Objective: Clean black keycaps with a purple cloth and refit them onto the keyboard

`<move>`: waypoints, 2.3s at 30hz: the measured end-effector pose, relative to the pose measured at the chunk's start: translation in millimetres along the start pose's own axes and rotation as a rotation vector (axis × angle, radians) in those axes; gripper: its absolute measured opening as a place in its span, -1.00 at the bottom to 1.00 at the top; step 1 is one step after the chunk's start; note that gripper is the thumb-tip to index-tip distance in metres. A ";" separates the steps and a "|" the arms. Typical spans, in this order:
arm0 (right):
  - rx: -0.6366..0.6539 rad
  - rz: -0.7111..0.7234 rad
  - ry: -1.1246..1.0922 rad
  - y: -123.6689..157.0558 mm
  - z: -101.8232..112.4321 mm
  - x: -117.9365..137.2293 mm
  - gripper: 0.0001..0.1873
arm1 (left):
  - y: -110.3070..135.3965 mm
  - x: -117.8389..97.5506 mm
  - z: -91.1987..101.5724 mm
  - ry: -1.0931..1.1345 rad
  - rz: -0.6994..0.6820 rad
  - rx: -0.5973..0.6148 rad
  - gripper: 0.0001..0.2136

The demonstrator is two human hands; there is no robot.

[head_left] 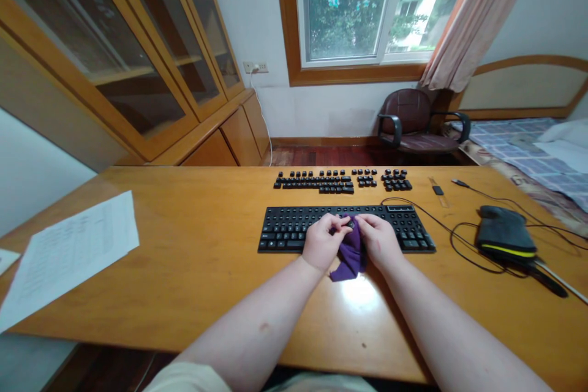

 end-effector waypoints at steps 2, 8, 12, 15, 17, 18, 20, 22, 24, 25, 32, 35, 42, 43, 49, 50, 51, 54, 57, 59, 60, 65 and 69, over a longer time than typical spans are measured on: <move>0.000 -0.009 -0.040 0.2 0.0 -4.0 -0.70 | -1.8 3.3 -0.5 0.122 0.051 -0.021 -0.82; 0.162 0.084 -0.057 2.7 -11.2 7.1 -0.71 | -5.2 6.5 3.8 0.272 0.104 -0.103 -0.84; 0.192 0.118 -0.028 2.7 -12.7 12.2 -0.68 | -5.1 6.9 4.2 0.290 0.116 -0.098 -0.82; 0.180 0.142 -0.012 0.6 -10.6 9.9 -0.79 | -5.3 8.5 3.8 0.299 0.131 -0.100 -0.79; 0.154 0.131 -0.037 -1.2 -8.2 4.9 -0.84 | -5.3 9.3 3.6 0.293 0.136 -0.105 -0.77; 0.138 0.112 -0.064 -2.0 -7.2 1.6 -0.84 | -5.2 9.4 3.4 0.285 0.138 -0.106 -0.76; 0.123 0.053 -0.132 -2.5 -6.9 -4.9 -0.83 | -4.6 9.1 3.4 0.267 0.138 -0.111 -0.77; 0.127 -0.005 -0.197 -1.4 -8.9 -8.7 -0.80 | -4.0 7.7 3.6 0.258 0.129 -0.116 -0.78; 0.158 -0.035 -0.239 0.9 -13.0 -8.1 -0.77 | -3.7 6.1 4.3 0.258 0.119 -0.124 -0.78; 0.180 -0.037 -0.253 2.2 -15.5 -6.4 -0.75 | -3.6 5.4 4.7 0.260 0.115 -0.127 -0.79; 0.227 -0.081 -0.353 6.1 -26.1 -2.2 -0.71 | -3.8 3.8 5.4 0.254 0.075 -0.133 -0.82; 0.206 -0.099 -0.377 5.9 -25.8 -4.6 -0.73 | -3.5 4.1 6.2 0.185 0.045 -0.136 -0.83; 0.155 -0.163 -0.389 8.2 -23.8 -2.2 -0.71 | -3.2 -3.1 8.0 -0.022 -0.117 -0.112 -0.89; 0.149 -0.173 -0.404 8.7 -23.9 -1.3 -0.72 | -3.5 -3.5 7.8 -0.029 -0.122 -0.104 -0.87; 0.125 -0.185 -0.530 8.0 -20.4 1.4 -0.77 | -6.7 0.7 -3.2 0.050 -0.017 0.121 -0.67; 0.110 -0.181 -0.546 7.1 -18.4 1.0 -0.78 | -6.9 0.8 -4.9 0.033 -0.003 0.160 -0.68; 0.093 -0.177 -0.561 6.1 -16.3 0.5 -0.79 | -7.3 0.6 -5.4 -0.006 0.008 0.182 -0.70; 0.045 -0.168 -0.588 3.6 -11.9 -0.5 -0.80 | -9.2 -0.3 -0.7 -0.157 0.031 0.150 -0.86; 0.032 -0.167 -0.590 3.0 -12.6 -0.2 -0.79 | -10.2 -0.9 7.1 -0.192 0.061 0.062 -0.82; 0.036 -0.164 -0.588 3.3 -14.4 0.1 -0.79 | -9.5 -1.6 11.1 -0.160 0.070 0.004 -0.80; 0.041 -0.161 -0.586 3.5 -15.3 0.2 -0.80 | -8.8 -2.3 12.0 -0.131 0.069 -0.011 -0.79; 0.068 -0.151 -0.568 4.0 -16.7 -0.1 -0.82 | -6.0 -12.0 8.5 0.061 -0.045 0.062 -0.68; 0.060 -0.177 -0.562 5.1 -16.6 0.2 -0.80 | -5.9 -15.5 4.9 0.087 -0.107 0.126 -0.80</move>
Point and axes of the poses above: each hand's wrist, its own y-axis away from the middle knuckle, its own z-axis out of the back of the hand, x = y × z, the point moved 6 cm from there along -y, towards the middle knuckle, and after that the axes turned 5 degrees about z, right-handed, at the moved point
